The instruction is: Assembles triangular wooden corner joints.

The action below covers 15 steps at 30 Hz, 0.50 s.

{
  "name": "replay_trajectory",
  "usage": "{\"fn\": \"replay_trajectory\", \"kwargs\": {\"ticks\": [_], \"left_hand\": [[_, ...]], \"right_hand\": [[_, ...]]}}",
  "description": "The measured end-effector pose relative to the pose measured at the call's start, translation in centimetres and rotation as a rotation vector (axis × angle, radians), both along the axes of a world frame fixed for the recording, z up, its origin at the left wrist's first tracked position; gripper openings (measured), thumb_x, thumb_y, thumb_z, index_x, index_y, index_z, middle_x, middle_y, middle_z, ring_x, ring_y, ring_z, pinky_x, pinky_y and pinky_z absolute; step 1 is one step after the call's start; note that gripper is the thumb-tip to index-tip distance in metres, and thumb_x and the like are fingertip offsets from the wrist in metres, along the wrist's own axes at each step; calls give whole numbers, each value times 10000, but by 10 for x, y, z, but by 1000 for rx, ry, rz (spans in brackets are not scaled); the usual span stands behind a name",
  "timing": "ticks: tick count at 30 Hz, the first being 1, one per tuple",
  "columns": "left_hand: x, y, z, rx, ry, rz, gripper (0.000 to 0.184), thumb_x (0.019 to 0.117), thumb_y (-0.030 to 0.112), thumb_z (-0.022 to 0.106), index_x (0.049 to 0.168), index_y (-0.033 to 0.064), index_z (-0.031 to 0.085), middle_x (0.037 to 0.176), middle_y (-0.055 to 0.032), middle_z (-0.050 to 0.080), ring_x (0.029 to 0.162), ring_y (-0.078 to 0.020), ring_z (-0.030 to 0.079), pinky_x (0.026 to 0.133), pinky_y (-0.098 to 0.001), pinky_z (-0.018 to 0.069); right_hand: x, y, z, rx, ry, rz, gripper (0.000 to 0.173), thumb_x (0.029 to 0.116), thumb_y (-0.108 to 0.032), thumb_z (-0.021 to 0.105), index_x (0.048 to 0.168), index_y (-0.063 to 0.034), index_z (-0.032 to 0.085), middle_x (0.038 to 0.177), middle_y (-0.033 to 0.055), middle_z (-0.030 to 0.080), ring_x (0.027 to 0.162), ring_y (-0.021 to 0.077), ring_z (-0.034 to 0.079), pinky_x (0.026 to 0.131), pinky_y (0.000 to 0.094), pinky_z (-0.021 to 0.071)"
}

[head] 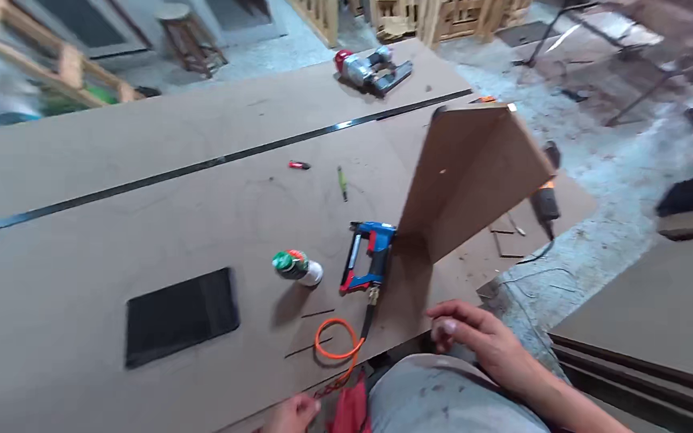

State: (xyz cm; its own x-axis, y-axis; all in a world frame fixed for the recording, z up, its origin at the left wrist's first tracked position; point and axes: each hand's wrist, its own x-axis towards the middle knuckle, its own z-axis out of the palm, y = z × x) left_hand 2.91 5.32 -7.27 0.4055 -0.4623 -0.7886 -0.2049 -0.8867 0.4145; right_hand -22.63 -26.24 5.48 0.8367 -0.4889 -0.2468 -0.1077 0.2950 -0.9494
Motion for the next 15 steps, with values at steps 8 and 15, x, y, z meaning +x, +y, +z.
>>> {"fn": "replay_trajectory", "kwargs": {"ticks": [8, 15], "left_hand": [[33, -151, 3, 19, -582, 320, 726, 918, 531, 692, 1382, -14, 567, 1416, -268, 531, 1250, -426, 583, 1028, -608, 491], [25, -170, -26, 255, -619, 497, 822, 838, 578, 753, 1354, -30, 554, 1339, -257, 584, 1206, -400, 613, 985, -576, 516]], "right_hand": [[-9, -58, 3, -12, -136, 107, 376, 1032, -347, 607, 1267, -60, 669, 958, 128, 708, 855, 215, 692, 818, 383, 597], [-39, -117, -3, -35, -171, 167, 379, 1028, -376, 612, 1253, -79, 681, 949, 121, 710, 840, 212, 693, 801, 368, 603]]}}
